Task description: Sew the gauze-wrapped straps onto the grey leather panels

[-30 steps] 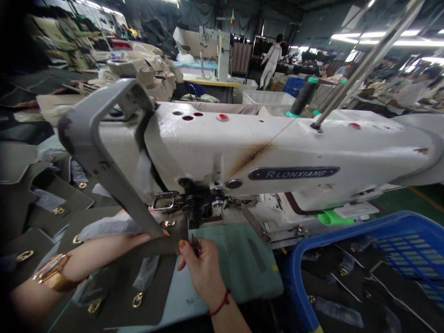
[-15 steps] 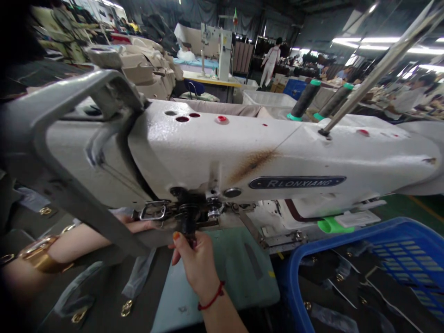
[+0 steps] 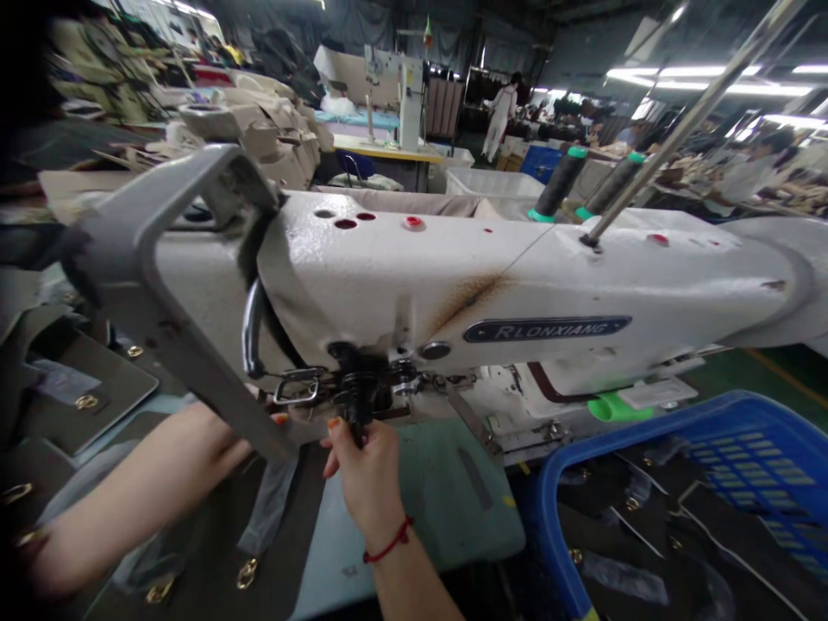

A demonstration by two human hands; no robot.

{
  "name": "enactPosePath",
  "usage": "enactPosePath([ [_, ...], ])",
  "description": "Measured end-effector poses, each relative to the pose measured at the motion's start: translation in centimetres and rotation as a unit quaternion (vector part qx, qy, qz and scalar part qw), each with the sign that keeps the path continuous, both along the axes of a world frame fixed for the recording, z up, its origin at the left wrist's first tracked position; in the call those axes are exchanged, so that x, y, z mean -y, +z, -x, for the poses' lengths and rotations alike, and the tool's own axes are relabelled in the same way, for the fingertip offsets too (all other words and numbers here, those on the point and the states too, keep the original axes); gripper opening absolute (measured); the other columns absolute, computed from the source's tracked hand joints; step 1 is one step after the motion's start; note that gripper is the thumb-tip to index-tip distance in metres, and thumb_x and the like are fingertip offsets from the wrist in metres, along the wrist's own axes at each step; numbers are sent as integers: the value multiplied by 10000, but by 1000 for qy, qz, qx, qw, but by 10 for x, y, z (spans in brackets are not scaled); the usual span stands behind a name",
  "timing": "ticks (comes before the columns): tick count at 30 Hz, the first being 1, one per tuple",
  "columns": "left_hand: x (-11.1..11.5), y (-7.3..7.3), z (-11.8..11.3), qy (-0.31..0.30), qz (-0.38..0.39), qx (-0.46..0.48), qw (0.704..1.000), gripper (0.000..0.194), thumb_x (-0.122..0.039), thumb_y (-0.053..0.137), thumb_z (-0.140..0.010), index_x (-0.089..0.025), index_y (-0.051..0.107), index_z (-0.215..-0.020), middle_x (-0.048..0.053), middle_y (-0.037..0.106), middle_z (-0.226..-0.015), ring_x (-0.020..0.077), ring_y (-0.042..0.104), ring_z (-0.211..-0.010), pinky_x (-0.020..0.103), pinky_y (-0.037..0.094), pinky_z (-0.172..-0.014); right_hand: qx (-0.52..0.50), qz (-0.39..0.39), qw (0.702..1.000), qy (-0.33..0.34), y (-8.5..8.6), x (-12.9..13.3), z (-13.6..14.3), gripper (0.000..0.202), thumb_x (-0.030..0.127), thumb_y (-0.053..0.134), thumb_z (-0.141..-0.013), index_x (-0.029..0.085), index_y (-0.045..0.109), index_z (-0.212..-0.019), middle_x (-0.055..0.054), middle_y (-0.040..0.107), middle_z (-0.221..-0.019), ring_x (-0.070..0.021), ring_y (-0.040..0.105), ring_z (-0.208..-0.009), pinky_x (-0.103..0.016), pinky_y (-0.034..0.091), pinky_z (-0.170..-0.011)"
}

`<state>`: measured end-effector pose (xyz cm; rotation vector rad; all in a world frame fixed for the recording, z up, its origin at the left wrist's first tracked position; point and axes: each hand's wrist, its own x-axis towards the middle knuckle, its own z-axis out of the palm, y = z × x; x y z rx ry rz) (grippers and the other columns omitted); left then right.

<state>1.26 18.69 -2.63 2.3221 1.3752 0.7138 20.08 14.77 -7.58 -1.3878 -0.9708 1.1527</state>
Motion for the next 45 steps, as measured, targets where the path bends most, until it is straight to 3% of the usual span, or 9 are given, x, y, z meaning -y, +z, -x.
enactPosePath([
  [2,35,-19,0,23,16,54,998,194,-376,596,-806,-252,694,-919,71,687,-935,264,622,-896,379,483,-839,-1,0,1000,-2,0,0,0,424,351,570,-832,195,515,-441,14,511,-387,-149,628,-560,-236,499,-672],
  [4,66,-40,-11,39,139,186,972,145,-369,611,-807,-274,684,-889,55,670,-896,226,618,-830,314,506,-715,3,3,1000,5,-1,-1,0,456,355,574,-833,199,496,-412,10,512,-385,-155,640,-589,-237,496,-689],
  [5,76,-49,-21,53,233,261,935,183,-406,619,-803,-273,678,-914,45,656,-851,190,602,-718,270,489,-587,5,4,1000,11,-1,-1,0,469,357,570,-837,201,488,-403,11,509,-381,-157,641,-592,-240,494,-702],
  [7,83,-63,-44,106,380,435,809,307,-481,609,-802,-271,646,-1022,16,607,-802,99,462,-500,203,354,-407,7,6,1000,16,-1,-1,0,484,364,559,-845,203,478,-396,16,500,-377,-147,620,-552,-246,492,-718],
  [9,73,-69,-65,137,432,567,688,347,-502,668,-751,-221,666,-954,4,578,-768,65,387,-482,181,316,-413,8,8,1000,15,-1,-1,1,487,360,554,-846,204,465,-394,24,485,-375,-130,575,-494,-246,490,-713],
  [11,55,-69,-75,147,442,618,634,342,-484,729,-698,-154,693,-782,6,568,-679,70,395,-512,189,350,-466,10,14,1000,15,1,-1,1,475,350,551,-844,201,462,-401,32,465,-374,-115,524,-445,-232,477,-647],
  [15,30,-66,-73,167,465,571,655,275,-402,780,-653,-137,714,-624,5,594,-582,109,475,-561,231,406,-568,20,20,999,23,6,-1,1,364,320,552,-839,181,533,-503,48,446,-397,-95,452,-402,-201,383,-487],
  [24,27,-60,-63,189,442,432,763,357,-495,735,-614,-158,656,-529,21,600,-545,197,553,-629,305,421,-611,49,1,997,62,4,3,-6,383,399,484,-894,150,577,-619,49,429,-443,-86,423,-423,-205,326,-480],
  [45,15,-61,-69,175,424,471,754,295,-393,710,-654,-165,581,-517,-34,485,-478,134,454,-531,256,362,-538,-12,35,998,43,-6,15,2,396,441,514,-881,137,605,-644,64,399,-423,-69,366,-407,-195,283,-457],
])
